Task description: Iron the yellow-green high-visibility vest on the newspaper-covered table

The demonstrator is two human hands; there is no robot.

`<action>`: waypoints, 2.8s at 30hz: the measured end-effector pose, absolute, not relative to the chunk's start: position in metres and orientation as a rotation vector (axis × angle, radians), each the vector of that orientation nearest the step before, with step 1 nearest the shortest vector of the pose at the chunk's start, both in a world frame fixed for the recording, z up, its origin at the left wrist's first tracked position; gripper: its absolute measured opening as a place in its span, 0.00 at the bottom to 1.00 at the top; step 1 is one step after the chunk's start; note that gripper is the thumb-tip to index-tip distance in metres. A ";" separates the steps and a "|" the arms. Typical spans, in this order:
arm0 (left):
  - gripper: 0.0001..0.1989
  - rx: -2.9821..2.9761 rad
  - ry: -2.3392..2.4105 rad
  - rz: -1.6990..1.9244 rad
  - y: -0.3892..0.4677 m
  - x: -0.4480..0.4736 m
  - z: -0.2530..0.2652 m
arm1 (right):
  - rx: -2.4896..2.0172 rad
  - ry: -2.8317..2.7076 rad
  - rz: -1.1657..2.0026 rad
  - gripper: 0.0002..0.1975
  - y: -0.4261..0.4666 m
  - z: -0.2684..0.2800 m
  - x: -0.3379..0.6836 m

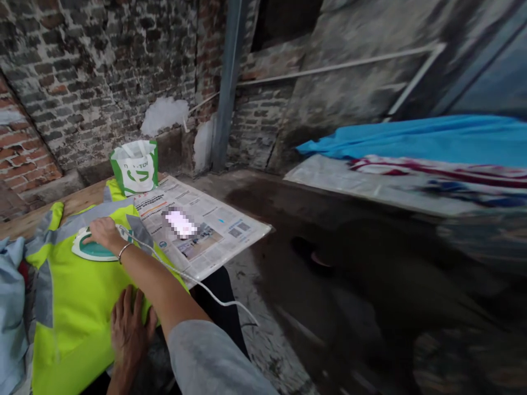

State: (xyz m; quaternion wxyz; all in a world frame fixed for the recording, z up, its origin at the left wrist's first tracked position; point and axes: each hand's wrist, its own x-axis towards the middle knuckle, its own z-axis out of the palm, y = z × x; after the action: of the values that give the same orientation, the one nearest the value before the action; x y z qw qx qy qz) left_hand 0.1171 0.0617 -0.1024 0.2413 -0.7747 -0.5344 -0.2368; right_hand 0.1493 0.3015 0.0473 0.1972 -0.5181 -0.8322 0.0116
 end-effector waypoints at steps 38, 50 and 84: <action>0.20 -2.144 -1.553 -0.662 0.058 0.121 -0.101 | -1.264 -2.699 0.088 0.34 0.261 0.058 0.185; 0.22 -2.168 -1.526 -0.546 0.063 0.114 -0.108 | -1.344 -2.549 0.029 0.34 0.242 0.051 0.173; 0.20 -2.154 -1.508 -0.536 0.061 0.114 -0.101 | -1.425 -2.462 0.093 0.34 0.261 0.051 0.157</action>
State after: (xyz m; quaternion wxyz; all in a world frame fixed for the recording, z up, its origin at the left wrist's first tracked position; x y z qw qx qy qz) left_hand 0.1138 0.0609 -0.1013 0.2271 -0.7817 -0.5473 -0.1945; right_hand 0.1572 0.2606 0.0508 0.1471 -0.4951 -0.8557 0.0322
